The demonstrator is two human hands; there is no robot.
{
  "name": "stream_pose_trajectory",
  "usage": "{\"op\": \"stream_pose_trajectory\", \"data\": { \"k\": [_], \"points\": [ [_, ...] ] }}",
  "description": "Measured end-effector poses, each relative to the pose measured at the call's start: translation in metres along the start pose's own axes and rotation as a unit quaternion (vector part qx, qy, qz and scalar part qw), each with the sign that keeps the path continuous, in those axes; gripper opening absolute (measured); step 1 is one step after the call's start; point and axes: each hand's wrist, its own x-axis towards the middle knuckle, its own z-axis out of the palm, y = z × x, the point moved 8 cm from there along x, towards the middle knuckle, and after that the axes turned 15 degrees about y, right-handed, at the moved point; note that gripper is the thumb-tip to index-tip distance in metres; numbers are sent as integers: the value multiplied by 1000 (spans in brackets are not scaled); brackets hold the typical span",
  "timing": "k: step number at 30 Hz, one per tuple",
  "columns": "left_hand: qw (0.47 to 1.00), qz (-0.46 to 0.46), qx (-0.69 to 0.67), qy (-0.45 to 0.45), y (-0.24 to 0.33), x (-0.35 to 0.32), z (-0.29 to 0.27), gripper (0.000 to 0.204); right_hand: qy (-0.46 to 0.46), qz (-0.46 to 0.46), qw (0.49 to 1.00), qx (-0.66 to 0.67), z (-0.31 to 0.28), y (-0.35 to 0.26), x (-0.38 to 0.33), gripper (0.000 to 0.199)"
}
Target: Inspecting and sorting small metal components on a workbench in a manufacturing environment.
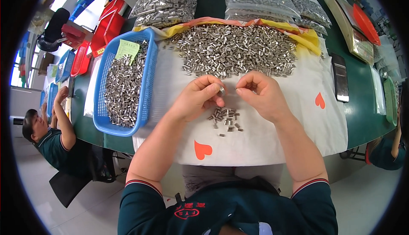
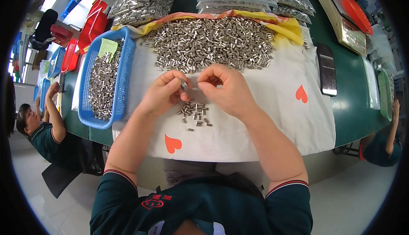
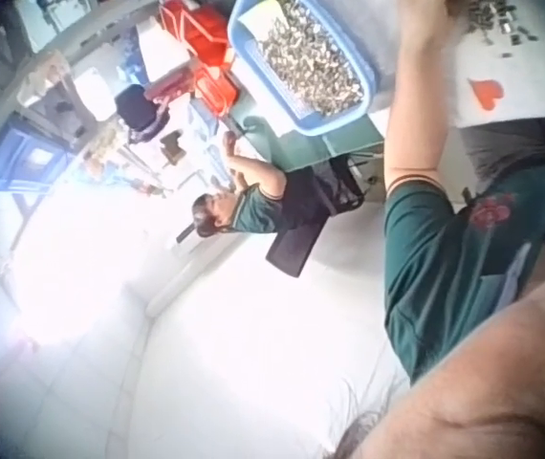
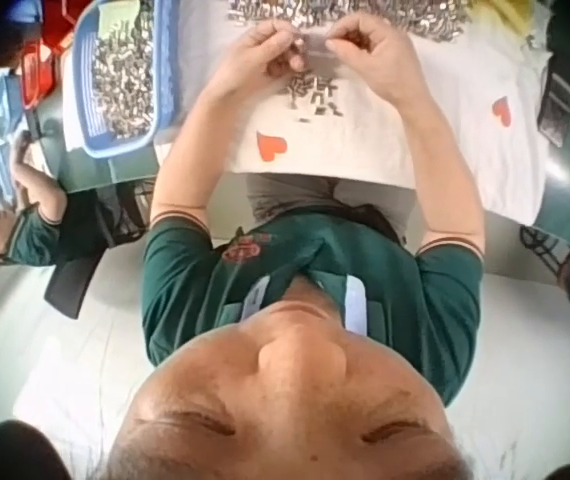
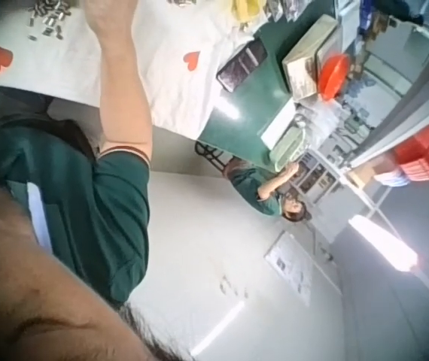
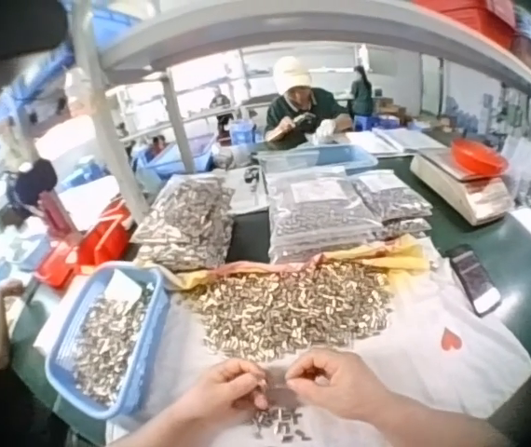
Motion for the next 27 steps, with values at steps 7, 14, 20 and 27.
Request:
{"op": "stream_pose_trajectory", "data": {
  "k": [7, 14, 20, 27],
  "points": [
    [998, -41, 11, 56, 0, -5, 3, 27, 31, 36, 998, 35, -2, 11, 2, 5],
    [986, 28, 153, 67, 2, -5, 9, 26, 69, 48, 996, 36, -12, 10, 4, 6],
    [959, 73, 263, 77, 2, -8, 35, 22, 146, 22, 986, 78, -39, 0, 17, 6],
    [930, 22, 363, -51, -35, 17, 135, 21, 268, -97, 934, 214, -113, -49, 1, 9]
  ]
}}
